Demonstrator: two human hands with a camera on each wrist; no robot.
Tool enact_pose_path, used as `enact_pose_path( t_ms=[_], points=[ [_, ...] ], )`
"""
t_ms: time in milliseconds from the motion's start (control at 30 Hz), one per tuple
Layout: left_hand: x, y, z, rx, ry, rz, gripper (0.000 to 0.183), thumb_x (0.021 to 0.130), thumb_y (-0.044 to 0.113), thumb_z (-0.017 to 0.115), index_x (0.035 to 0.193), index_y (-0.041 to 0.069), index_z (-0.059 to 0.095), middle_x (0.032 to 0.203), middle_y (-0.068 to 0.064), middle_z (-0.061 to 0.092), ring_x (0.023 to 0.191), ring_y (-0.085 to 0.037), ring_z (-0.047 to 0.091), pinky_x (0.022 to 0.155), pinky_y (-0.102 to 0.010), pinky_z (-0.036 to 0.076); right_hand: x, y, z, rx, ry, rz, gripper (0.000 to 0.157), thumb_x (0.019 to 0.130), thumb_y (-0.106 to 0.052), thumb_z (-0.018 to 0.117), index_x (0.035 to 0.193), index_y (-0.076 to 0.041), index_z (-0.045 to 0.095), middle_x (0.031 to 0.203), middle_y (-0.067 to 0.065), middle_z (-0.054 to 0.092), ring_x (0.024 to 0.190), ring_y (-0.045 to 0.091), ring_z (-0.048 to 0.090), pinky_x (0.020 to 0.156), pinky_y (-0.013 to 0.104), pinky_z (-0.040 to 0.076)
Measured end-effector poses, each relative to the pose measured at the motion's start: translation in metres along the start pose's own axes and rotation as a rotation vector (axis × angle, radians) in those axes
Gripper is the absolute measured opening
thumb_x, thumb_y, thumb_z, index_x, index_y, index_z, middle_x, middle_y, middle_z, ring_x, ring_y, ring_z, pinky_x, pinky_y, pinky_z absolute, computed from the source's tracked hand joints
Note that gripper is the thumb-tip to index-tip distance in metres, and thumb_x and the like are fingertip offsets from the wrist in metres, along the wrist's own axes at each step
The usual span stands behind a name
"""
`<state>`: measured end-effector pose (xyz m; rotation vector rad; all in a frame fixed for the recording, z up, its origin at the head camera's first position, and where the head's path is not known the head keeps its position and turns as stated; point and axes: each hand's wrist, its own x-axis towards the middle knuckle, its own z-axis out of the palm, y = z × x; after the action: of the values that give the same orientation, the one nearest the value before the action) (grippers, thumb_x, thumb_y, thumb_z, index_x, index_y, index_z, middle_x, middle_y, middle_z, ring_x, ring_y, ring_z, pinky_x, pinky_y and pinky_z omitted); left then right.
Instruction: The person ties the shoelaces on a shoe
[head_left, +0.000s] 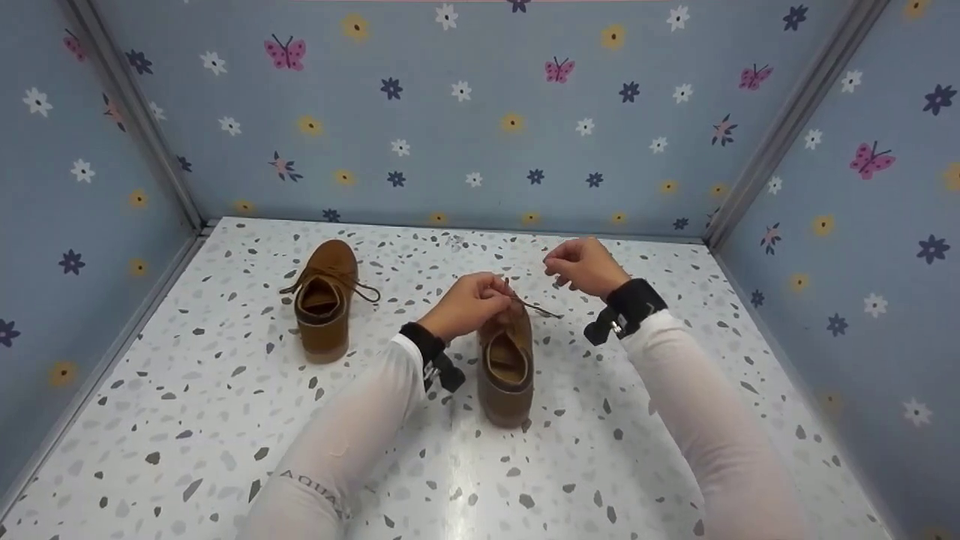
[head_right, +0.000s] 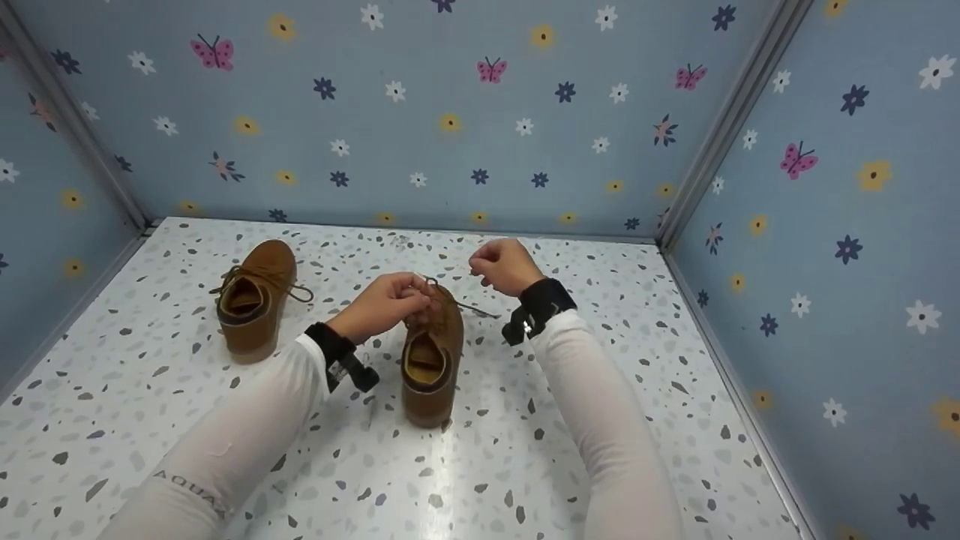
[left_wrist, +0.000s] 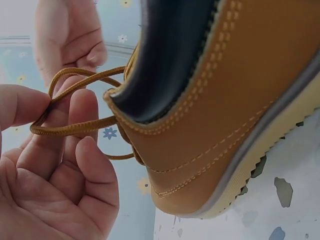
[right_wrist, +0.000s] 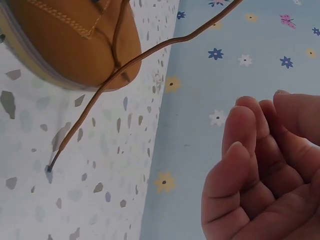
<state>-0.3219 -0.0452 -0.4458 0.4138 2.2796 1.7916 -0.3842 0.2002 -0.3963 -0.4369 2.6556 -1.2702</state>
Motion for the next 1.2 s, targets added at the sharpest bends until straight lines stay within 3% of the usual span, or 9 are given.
enact_pose_path(
  t_ms=[133,333,500,700,900,1200],
  points=[
    [0.001,-0.002,0.000,-0.013,0.006,-0.012,0.009,0.101,0.014,0.061,0.106,0.009,0.066,0.089,-0.003,0.076,0.083,-0.012,0.070,0.077,-0.031,0.057,-0.008,0.014,0.003,-0.043,-0.071,-0.022,0.020,0.102,-0.024,0.067,0.114,-0.009,0.075,0.100,0.006,0.076,0.080,0.016,0.070,0.068,0.025,0.055],
    [0.003,-0.001,-0.001,0.004,0.009,-0.018,0.019,0.100,0.014,0.059,0.114,0.004,0.066,0.087,-0.001,0.075,0.084,-0.012,0.070,0.082,-0.034,0.058,-0.019,0.025,0.015,-0.117,-0.211,-0.112,0.024,0.097,-0.020,0.074,0.120,-0.010,0.075,0.104,0.010,0.075,0.080,0.014,0.067,0.070,0.027,0.056],
    [0.004,-0.001,-0.001,0.003,0.003,-0.031,0.015,0.100,0.015,0.060,0.112,0.007,0.066,0.090,-0.003,0.077,0.084,-0.012,0.069,0.082,-0.038,0.057,-0.023,0.029,0.030,-0.095,-0.260,-0.152,0.030,0.095,-0.018,0.077,0.123,-0.009,0.074,0.104,0.013,0.076,0.082,0.011,0.069,0.072,0.027,0.056],
    [0.004,-0.002,-0.001,0.004,-0.007,-0.028,0.012,0.100,0.016,0.059,0.110,0.011,0.064,0.101,-0.004,0.081,0.090,-0.013,0.073,0.081,-0.033,0.058,-0.023,0.034,0.045,-0.032,-0.259,-0.199,0.026,0.093,-0.013,0.079,0.118,-0.007,0.076,0.102,0.020,0.077,0.081,0.010,0.068,0.069,0.024,0.054],
    [0.006,-0.002,0.000,0.011,0.009,-0.028,0.016,0.096,0.015,0.062,0.111,0.011,0.065,0.094,-0.003,0.079,0.088,-0.014,0.071,0.081,-0.033,0.057,-0.023,0.034,0.054,-0.039,-0.207,-0.189,0.015,0.094,-0.017,0.079,0.106,-0.009,0.079,0.097,0.013,0.079,0.077,0.008,0.066,0.066,0.024,0.054],
    [0.006,-0.003,0.002,-0.056,0.004,-0.015,0.012,0.099,0.011,0.060,0.109,0.005,0.063,0.105,-0.014,0.080,0.086,-0.013,0.074,0.076,-0.027,0.057,-0.026,0.035,0.041,-0.024,-0.131,-0.183,0.015,0.098,-0.018,0.074,0.105,-0.006,0.080,0.090,0.009,0.077,0.073,0.013,0.065,0.065,0.022,0.051]
  ],
)
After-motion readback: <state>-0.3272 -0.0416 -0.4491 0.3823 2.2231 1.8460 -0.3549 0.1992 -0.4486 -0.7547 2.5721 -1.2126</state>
